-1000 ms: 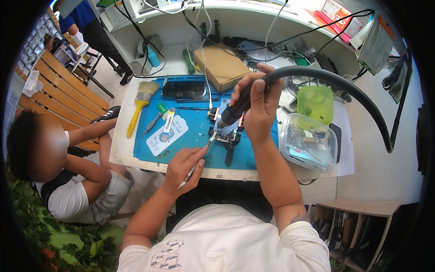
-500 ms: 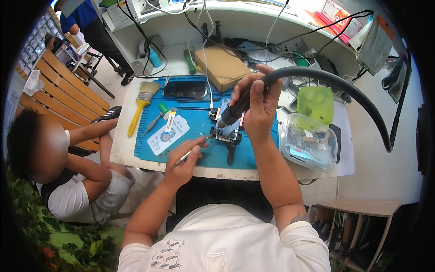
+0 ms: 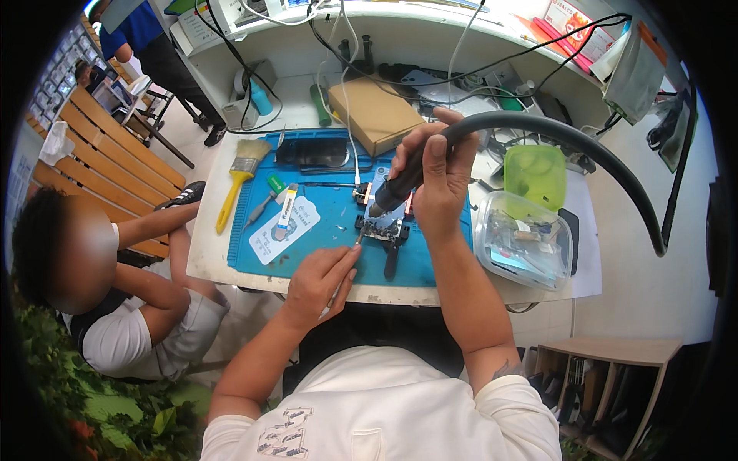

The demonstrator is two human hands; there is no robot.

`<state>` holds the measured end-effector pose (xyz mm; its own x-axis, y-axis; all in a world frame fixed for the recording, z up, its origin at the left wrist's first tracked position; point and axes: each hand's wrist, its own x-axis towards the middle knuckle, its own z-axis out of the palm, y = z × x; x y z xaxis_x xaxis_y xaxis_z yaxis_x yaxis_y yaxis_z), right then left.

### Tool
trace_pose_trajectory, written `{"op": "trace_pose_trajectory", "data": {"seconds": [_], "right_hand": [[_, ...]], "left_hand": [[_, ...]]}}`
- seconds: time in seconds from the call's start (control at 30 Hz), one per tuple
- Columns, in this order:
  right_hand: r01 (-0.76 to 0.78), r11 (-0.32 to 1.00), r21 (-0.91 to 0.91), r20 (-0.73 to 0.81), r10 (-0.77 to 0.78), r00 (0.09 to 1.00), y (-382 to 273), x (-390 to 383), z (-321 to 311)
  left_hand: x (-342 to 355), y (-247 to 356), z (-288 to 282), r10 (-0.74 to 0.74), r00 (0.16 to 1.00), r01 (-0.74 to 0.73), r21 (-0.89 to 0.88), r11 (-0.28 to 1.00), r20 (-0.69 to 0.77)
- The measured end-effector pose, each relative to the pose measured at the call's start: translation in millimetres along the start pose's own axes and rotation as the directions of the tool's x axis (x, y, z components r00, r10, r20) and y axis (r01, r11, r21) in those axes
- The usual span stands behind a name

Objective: The person retrieves small electronic components from a container, handles an identification card and a circuit board, and then uses a soldering iron and a heat gun to attach a component to the board on an anti-static mat.

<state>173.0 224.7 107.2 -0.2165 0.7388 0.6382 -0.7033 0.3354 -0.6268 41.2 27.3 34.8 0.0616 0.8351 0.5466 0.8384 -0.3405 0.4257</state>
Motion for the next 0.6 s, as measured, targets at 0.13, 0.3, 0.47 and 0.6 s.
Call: {"op": "trace_pose_trajectory", "data": {"seconds": [0.13, 0.3, 0.47, 0.6], "right_hand": [[0.014, 1.0, -0.017, 0.017, -0.014, 1.0, 2.0, -0.1, -1.7], [0.015, 1.0, -0.02, 0.012, -0.015, 1.0, 3.1, 0.9, -3.2], [0.027, 0.999, -0.027, 0.012, -0.026, 1.0, 1.0, 2.1, -5.4], [0.014, 1.0, -0.017, 0.019, -0.014, 1.0, 4.0, 0.9, -6.1]], "left_hand": [[1.7, 0.8, -1.2, 0.02, 0.999, -0.022, 0.06, 0.998, 0.036], [14.1, -5.2, 1.5, -0.311, 0.949, 0.263, -0.421, 0.868, -0.047], [2.6, -5.6, -3.2, -0.153, 0.985, 0.129, -0.259, 0.957, -0.076], [-2.8, -3.2, -3.4, -0.099, 0.994, 0.089, -0.187, 0.978, -0.048]]}}
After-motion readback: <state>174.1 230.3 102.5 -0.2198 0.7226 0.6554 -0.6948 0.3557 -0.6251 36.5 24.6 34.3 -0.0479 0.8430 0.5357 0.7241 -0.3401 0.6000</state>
